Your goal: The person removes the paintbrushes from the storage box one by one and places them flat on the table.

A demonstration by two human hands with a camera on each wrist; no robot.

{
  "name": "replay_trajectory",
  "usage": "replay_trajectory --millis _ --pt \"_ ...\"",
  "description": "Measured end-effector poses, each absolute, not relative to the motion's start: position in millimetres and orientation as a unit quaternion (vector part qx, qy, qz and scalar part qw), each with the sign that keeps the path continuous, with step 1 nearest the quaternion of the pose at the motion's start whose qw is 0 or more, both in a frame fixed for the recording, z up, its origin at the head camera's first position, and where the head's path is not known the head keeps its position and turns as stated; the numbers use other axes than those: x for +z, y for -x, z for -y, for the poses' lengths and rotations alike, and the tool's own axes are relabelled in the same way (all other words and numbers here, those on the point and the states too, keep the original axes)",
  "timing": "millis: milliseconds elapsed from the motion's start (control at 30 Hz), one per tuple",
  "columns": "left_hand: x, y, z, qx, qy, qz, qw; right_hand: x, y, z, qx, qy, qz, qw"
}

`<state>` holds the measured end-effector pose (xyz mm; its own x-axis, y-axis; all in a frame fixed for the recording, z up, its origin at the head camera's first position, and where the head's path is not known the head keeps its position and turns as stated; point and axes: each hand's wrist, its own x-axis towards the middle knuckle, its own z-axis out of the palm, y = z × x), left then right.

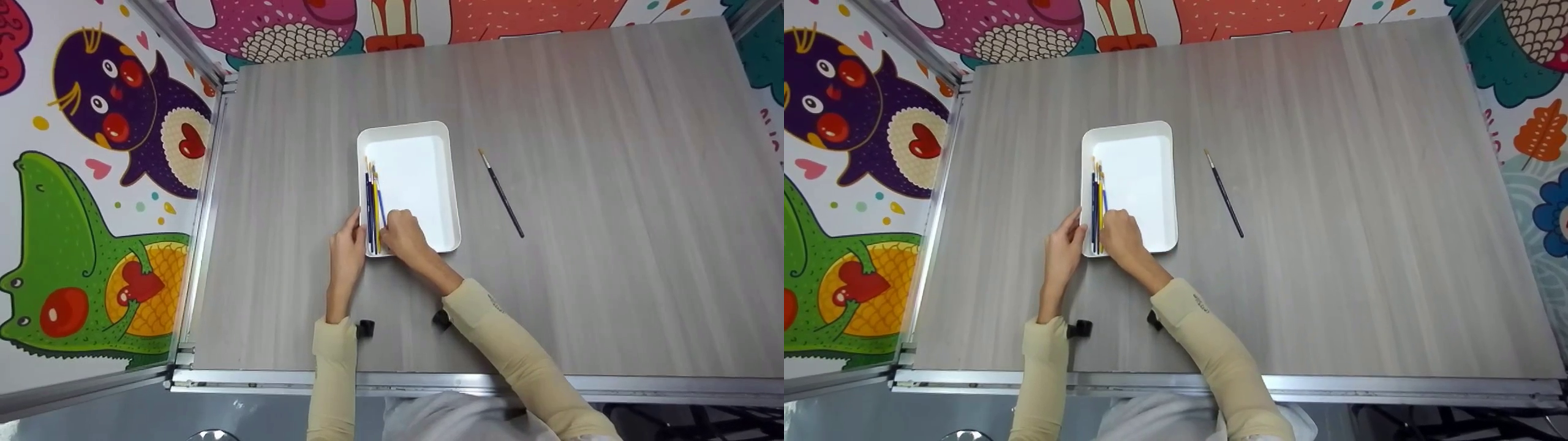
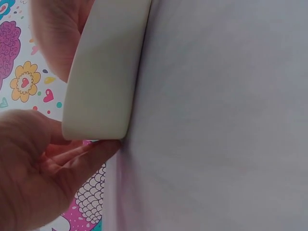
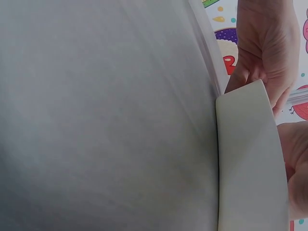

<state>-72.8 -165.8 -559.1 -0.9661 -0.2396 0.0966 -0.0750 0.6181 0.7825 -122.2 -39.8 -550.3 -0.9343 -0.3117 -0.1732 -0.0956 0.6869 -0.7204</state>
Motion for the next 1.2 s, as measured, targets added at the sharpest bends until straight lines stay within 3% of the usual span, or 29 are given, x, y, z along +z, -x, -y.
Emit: replay_trajectory --millis 600,1200 --pt "-558.7 72.7 166.3 -0.435 -0.082 0.890 0.108 -553.7 123.3 32.0 -0.406 0.116 -0.898 0.124" --pt "-558.5 71.5 166.8 -0.431 -0.088 0.892 0.102 -555.2 121.4 20.8 -0.464 0.104 -0.877 0.061"
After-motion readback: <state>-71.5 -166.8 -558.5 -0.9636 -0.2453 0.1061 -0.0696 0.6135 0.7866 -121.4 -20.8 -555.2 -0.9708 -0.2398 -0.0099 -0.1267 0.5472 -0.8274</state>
